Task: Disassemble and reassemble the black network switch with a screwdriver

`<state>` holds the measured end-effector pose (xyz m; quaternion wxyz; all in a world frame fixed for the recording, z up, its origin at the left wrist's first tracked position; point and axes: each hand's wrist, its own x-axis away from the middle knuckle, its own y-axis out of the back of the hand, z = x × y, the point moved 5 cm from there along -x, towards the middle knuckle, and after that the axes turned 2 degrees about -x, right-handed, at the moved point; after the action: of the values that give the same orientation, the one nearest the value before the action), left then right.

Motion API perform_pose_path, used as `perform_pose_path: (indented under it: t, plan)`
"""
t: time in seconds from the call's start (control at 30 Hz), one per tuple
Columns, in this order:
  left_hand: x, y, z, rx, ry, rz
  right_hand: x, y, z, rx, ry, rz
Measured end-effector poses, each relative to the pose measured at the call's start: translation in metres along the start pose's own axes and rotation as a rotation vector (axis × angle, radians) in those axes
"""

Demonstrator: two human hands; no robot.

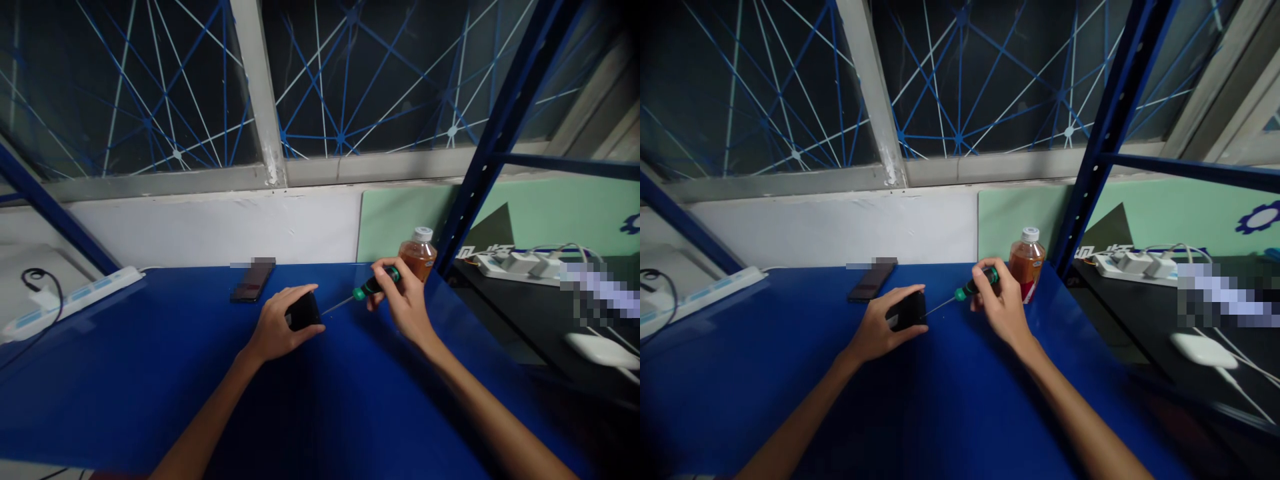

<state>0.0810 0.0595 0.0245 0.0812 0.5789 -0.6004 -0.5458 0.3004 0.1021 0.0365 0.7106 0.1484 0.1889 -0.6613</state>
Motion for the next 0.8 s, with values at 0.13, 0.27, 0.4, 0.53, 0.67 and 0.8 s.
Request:
perform_pose_path:
  t: [0.13, 0.27, 0.4, 0.53, 0.67, 0.8]
  plan:
    - [0.001, 0.001, 0.001, -0.007, -0.009, -0.010, -0.001, -0.003, 0.001, -0.111, 0.004, 0.062]
    - [0.000, 0.001, 0.000, -0.004, -0.013, -0.008, 0.001, 0.000, 0.002, 0.041, 0.015, -0.044]
    - [-0.001, 0.002, 0.001, -0.004, -0.005, -0.012, 0.005, -0.001, 0.001, 0.059, 0.017, -0.065]
    - [0.001, 0.000, 0.005, 0.009, 0.006, -0.005, 0.008, -0.005, -0.002, -0.011, 0.044, -0.013]
    - [0.003, -0.002, 0.009, 0.016, 0.016, -0.001, 0.009, -0.006, -0.009, 0.015, 0.028, -0.050]
    - [0.003, -0.002, 0.014, 0.043, 0.053, 0.008, 0.009, -0.004, -0.016, 0.125, 0.009, -0.092]
